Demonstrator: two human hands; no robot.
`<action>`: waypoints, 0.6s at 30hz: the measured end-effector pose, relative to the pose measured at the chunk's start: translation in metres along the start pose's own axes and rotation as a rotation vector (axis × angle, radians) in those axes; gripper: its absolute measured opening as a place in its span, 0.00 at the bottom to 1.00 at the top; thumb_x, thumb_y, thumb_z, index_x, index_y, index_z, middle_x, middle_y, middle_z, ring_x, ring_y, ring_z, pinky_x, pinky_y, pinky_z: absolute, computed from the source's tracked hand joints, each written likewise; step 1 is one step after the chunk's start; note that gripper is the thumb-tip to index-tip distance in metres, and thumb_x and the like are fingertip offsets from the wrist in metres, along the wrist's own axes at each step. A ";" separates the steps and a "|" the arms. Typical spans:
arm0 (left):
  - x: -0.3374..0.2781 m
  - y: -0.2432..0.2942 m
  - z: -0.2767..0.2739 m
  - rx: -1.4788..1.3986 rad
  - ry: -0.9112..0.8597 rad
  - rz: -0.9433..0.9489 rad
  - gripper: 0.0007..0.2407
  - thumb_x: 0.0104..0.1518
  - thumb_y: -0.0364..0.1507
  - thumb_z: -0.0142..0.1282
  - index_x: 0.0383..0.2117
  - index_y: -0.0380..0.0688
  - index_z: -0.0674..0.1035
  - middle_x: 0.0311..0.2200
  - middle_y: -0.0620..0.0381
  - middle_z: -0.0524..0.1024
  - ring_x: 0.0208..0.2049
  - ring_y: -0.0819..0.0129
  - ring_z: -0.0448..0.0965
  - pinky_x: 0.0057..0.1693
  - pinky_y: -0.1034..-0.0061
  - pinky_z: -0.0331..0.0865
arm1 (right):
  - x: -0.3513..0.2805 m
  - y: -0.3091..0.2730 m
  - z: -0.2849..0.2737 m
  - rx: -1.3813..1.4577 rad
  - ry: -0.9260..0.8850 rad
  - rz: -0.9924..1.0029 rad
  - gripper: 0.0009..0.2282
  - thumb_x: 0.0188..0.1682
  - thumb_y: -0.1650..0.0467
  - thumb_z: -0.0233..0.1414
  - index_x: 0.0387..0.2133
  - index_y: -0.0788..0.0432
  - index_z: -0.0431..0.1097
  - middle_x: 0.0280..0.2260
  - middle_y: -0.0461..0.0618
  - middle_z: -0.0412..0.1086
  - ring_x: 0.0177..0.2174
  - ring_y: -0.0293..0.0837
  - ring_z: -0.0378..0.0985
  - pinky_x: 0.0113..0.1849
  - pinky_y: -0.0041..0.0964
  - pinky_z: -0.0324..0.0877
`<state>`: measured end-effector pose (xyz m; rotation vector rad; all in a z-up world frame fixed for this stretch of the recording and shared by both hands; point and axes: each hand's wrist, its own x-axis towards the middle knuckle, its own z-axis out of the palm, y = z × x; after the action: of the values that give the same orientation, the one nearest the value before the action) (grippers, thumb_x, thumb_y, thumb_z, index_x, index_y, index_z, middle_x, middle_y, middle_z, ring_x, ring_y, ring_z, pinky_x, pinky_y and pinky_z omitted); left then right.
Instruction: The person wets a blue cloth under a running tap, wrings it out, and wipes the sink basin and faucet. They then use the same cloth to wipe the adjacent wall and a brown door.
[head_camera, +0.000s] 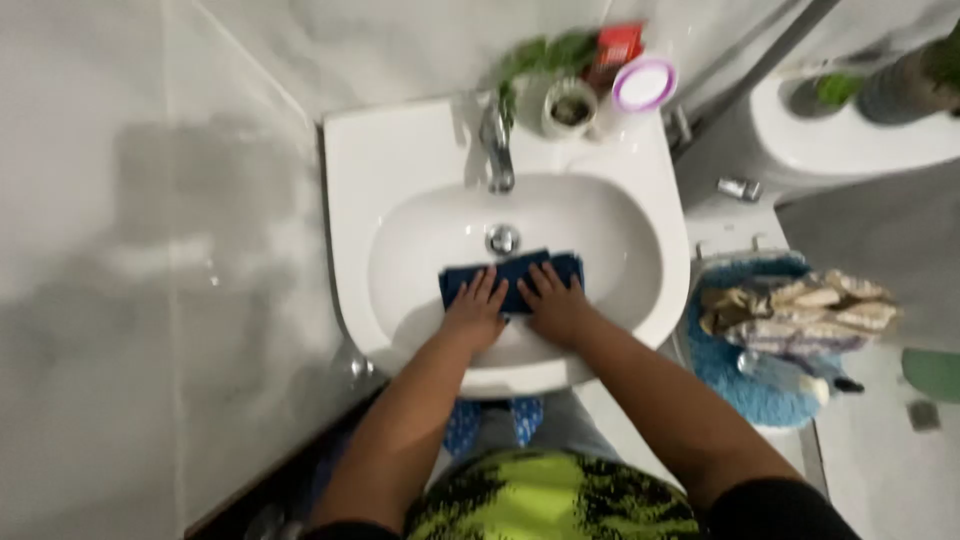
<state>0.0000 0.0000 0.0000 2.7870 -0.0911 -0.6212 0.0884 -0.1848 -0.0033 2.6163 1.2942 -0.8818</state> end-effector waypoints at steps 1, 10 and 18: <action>0.003 0.002 -0.009 0.045 -0.143 -0.040 0.31 0.62 0.39 0.48 0.71 0.44 0.55 0.73 0.39 0.43 0.73 0.43 0.45 0.71 0.44 0.50 | -0.008 -0.005 -0.026 0.026 -0.068 0.015 0.32 0.52 0.55 0.49 0.70 0.44 0.49 0.72 0.54 0.40 0.70 0.56 0.41 0.60 0.68 0.53; -0.020 0.012 -0.024 0.071 -0.536 -0.099 0.35 0.61 0.58 0.27 0.72 0.56 0.55 0.75 0.51 0.43 0.74 0.53 0.43 0.69 0.36 0.45 | -0.049 -0.024 -0.057 0.230 -0.261 -0.055 0.39 0.49 0.38 0.33 0.67 0.45 0.57 0.68 0.57 0.52 0.66 0.60 0.53 0.57 0.63 0.63; -0.017 0.012 -0.033 -0.027 -0.676 -0.161 0.33 0.64 0.56 0.22 0.74 0.57 0.48 0.76 0.55 0.34 0.76 0.57 0.32 0.71 0.37 0.31 | -0.030 -0.018 -0.064 -0.080 -0.316 -0.515 0.20 0.59 0.61 0.39 0.62 0.49 0.63 0.66 0.56 0.58 0.66 0.68 0.50 0.62 0.65 0.56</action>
<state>-0.0009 -0.0005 0.0389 2.4480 0.0065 -1.5611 0.0898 -0.1730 0.0688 1.9952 1.8835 -1.2140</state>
